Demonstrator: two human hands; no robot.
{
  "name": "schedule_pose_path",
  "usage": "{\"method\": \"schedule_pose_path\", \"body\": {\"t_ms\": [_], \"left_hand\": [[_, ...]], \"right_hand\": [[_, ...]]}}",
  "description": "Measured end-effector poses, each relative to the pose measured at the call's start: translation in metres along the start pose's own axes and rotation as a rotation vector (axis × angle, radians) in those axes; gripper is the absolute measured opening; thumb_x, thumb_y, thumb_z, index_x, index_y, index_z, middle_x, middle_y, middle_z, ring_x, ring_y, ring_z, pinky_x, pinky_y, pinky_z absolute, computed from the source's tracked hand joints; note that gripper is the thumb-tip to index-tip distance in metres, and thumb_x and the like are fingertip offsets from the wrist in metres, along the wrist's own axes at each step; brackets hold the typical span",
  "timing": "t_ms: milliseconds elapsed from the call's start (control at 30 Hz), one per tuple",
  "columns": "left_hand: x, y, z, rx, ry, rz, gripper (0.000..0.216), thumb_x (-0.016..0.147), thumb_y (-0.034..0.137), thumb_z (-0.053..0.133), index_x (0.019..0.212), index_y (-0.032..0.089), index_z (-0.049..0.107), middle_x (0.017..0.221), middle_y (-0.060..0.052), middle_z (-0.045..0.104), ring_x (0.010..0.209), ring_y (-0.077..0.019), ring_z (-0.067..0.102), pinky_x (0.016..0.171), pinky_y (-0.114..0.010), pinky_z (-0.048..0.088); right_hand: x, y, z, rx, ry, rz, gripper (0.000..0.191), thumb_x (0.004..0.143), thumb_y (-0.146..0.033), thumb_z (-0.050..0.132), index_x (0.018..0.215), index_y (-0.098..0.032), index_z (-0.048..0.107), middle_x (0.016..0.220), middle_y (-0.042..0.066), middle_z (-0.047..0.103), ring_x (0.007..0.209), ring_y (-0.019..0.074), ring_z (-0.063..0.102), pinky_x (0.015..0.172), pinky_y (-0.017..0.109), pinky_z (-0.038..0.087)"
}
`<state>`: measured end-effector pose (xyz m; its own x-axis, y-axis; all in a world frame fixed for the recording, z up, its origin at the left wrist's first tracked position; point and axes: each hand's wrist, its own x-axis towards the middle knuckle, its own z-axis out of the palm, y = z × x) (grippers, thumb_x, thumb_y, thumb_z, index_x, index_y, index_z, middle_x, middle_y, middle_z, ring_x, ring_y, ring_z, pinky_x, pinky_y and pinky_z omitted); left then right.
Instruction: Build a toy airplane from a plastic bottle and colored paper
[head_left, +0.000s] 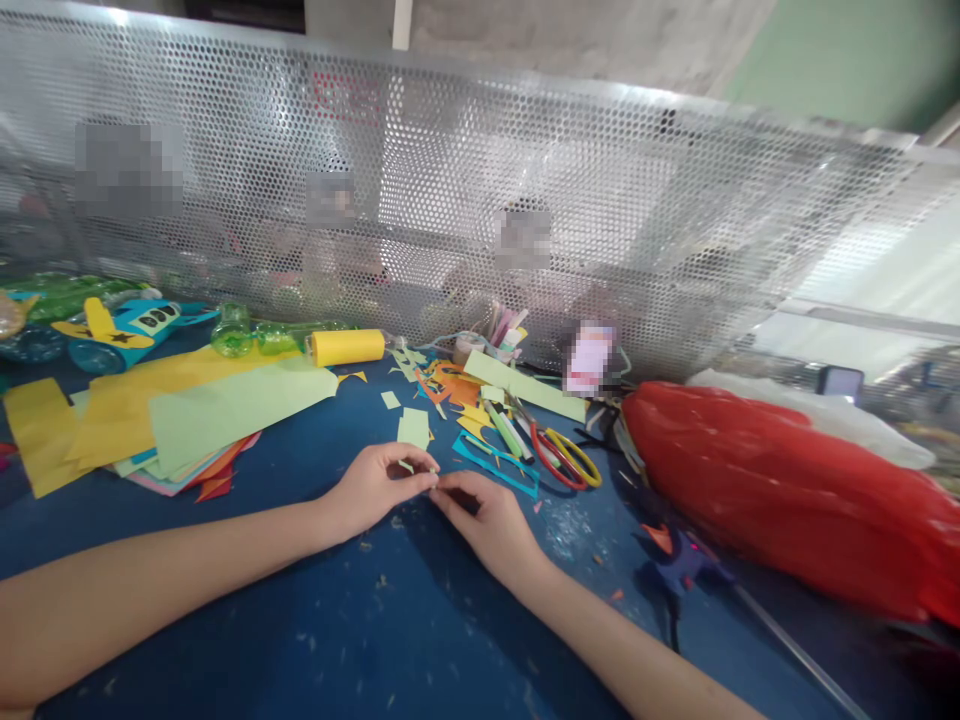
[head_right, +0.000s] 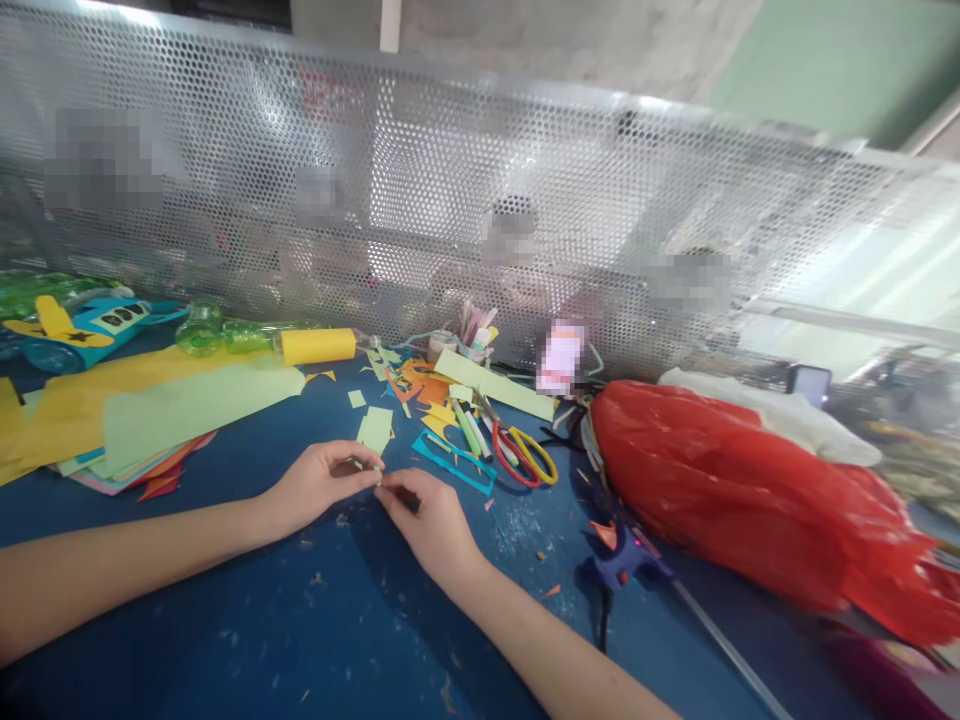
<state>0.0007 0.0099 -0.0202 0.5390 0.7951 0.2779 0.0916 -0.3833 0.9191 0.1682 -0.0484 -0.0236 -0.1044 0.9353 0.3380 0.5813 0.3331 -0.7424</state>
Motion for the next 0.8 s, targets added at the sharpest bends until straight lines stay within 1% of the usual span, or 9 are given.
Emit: {"method": "schedule_pose_path", "body": {"t_ms": [233,400,500,633,800], "left_hand": [[-0.0009,0.0062,0.0011,-0.032,-0.044,0.043,0.01,0.08,0.025,0.056,0.082,0.017,0.061,0.078,0.001,0.061,0.075,-0.013,0.057,0.071,-0.025,0.046],[-0.0012,0.0078,0.0009,-0.022,-0.007,0.025,0.011,0.08,0.024,0.055,0.086,0.017,0.06,0.082,0.0,0.061,0.079,-0.0139,0.057,0.075,-0.026,0.046],[-0.0011,0.0071,0.0007,-0.001,-0.005,0.014,0.01,0.08,0.024,0.056,0.084,0.017,0.061,0.082,-0.001,0.062,0.079,-0.0143,0.058,0.076,-0.027,0.046],[-0.0012,0.0059,0.0013,0.004,-0.021,0.031,0.009,0.08,0.024,0.055,0.082,0.017,0.061,0.08,-0.001,0.062,0.078,-0.0143,0.058,0.075,-0.027,0.046],[0.0002,0.0024,0.0009,-0.032,0.005,-0.002,0.016,0.079,0.027,0.056,0.092,0.017,0.059,0.087,-0.002,0.061,0.084,-0.0158,0.058,0.076,-0.028,0.046]], "right_hand": [[-0.0002,0.0,0.0012,-0.002,0.023,-0.03,0.011,0.081,-0.026,0.055,0.081,-0.021,0.064,0.078,0.002,0.067,0.07,0.0162,0.062,0.066,0.027,0.049],[-0.0002,-0.0002,0.0008,-0.013,0.006,-0.038,0.011,0.081,-0.025,0.053,0.081,-0.021,0.064,0.078,0.003,0.066,0.071,0.0163,0.062,0.067,0.027,0.049],[-0.0006,-0.002,0.0004,-0.009,0.006,-0.025,0.011,0.081,-0.024,0.053,0.08,-0.02,0.063,0.078,0.002,0.066,0.071,0.0157,0.061,0.067,0.026,0.049],[-0.0009,-0.0031,-0.0003,-0.002,0.001,-0.009,0.012,0.082,-0.027,0.053,0.08,-0.02,0.062,0.074,0.001,0.065,0.065,0.0149,0.059,0.061,0.025,0.047],[-0.0004,-0.0005,-0.0004,-0.007,0.013,-0.038,0.013,0.083,-0.027,0.052,0.082,-0.021,0.063,0.079,0.002,0.066,0.07,0.0157,0.06,0.065,0.026,0.048]]}}
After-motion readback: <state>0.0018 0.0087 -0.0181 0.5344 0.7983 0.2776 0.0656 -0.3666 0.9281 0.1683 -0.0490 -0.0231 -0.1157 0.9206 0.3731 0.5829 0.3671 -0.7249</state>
